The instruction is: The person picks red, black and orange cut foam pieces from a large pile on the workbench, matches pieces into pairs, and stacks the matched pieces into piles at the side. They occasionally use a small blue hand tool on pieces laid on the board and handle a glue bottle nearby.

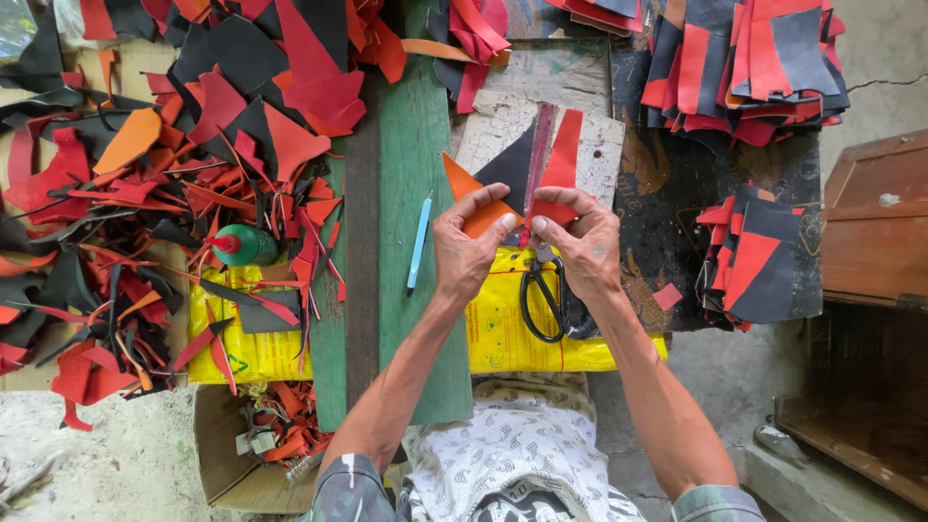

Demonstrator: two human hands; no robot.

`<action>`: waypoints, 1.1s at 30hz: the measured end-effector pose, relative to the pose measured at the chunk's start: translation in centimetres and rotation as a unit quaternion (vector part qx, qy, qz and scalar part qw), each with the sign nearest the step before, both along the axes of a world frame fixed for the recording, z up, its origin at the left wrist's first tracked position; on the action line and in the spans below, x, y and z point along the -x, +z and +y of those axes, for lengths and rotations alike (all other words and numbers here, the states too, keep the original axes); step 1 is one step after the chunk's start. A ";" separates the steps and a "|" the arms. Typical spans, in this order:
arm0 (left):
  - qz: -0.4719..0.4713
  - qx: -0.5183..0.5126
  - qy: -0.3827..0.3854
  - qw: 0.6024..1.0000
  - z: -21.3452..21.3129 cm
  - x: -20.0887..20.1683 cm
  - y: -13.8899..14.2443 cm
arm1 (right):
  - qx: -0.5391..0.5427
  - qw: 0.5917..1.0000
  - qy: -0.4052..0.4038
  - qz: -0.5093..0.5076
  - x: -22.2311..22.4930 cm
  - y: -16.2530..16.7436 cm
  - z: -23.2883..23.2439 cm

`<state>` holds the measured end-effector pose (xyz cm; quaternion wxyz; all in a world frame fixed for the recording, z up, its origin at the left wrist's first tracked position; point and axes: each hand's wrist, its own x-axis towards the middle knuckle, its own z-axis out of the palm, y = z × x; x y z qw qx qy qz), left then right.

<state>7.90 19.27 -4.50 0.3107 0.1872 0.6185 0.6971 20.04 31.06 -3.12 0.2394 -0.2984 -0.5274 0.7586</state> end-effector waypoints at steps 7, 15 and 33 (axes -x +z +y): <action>-0.030 -0.015 0.001 0.999 -0.2 0.1 0.1 | 0.038 0.998 0.023 0.037 -0.2 0.1 0.3; -0.001 -0.003 0.001 1.000 -0.2 -0.1 0.8 | -0.006 1.000 0.025 0.008 -0.4 0.2 0.1; 0.053 0.030 0.016 0.998 -0.1 -0.8 1.4 | -0.065 0.997 0.020 -0.039 -0.2 0.7 -0.3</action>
